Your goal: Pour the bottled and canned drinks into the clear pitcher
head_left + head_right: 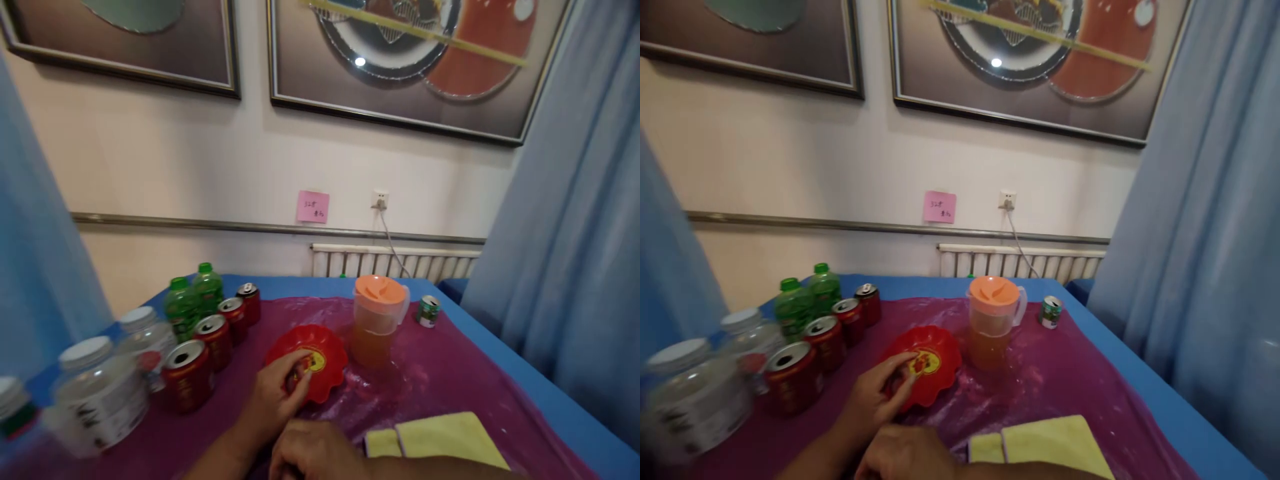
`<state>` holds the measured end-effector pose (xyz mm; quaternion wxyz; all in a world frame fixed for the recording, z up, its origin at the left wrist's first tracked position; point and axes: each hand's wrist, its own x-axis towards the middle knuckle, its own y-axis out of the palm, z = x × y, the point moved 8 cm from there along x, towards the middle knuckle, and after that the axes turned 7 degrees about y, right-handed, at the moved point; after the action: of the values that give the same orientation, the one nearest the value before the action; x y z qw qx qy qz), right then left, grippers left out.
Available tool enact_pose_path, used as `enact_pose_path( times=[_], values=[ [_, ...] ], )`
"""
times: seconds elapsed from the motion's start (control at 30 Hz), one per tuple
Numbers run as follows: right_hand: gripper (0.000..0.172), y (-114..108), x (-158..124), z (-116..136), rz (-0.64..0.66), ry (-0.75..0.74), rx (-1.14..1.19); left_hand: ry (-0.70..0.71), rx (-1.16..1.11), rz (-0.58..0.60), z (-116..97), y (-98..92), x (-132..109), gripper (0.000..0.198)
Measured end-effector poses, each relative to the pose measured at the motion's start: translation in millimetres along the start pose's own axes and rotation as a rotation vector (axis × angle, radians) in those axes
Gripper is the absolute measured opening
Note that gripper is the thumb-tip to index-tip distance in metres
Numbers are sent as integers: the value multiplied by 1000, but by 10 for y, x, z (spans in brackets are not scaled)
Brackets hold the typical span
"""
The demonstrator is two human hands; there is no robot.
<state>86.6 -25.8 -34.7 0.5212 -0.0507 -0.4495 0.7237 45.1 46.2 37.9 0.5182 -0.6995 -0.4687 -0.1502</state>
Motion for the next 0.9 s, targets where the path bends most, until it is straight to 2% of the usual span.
enact_pose_path(
  times=[0.07,0.13,0.27,0.37,0.5,0.6,0.7,0.8,0.9],
  values=[
    [18,120,48,6,-12,-66,-63,-3,7,14,-17,12,-34,28],
    [12,245,4,-2,32,-136,-151,-28,12,13,-24,10,-59,27],
    [12,439,-172,28,247,-240,-354,-84,-5,-38,-59,-62,-37,25],
    [12,424,-217,135,352,-264,-489,-150,-37,-97,-53,-181,47,25],
    [17,325,-202,267,424,-250,-503,-253,-62,-233,11,-433,190,27],
    [21,318,-211,266,446,-247,-511,-280,-63,-304,27,-594,287,28],
    [19,333,-217,254,407,-274,-492,-311,-63,-306,34,-687,303,29],
    [19,361,-222,247,371,-304,-480,-338,-32,-226,37,-751,184,32],
    [19,390,-223,226,337,-296,-512,-337,135,-209,43,-948,-67,39]
  ],
)
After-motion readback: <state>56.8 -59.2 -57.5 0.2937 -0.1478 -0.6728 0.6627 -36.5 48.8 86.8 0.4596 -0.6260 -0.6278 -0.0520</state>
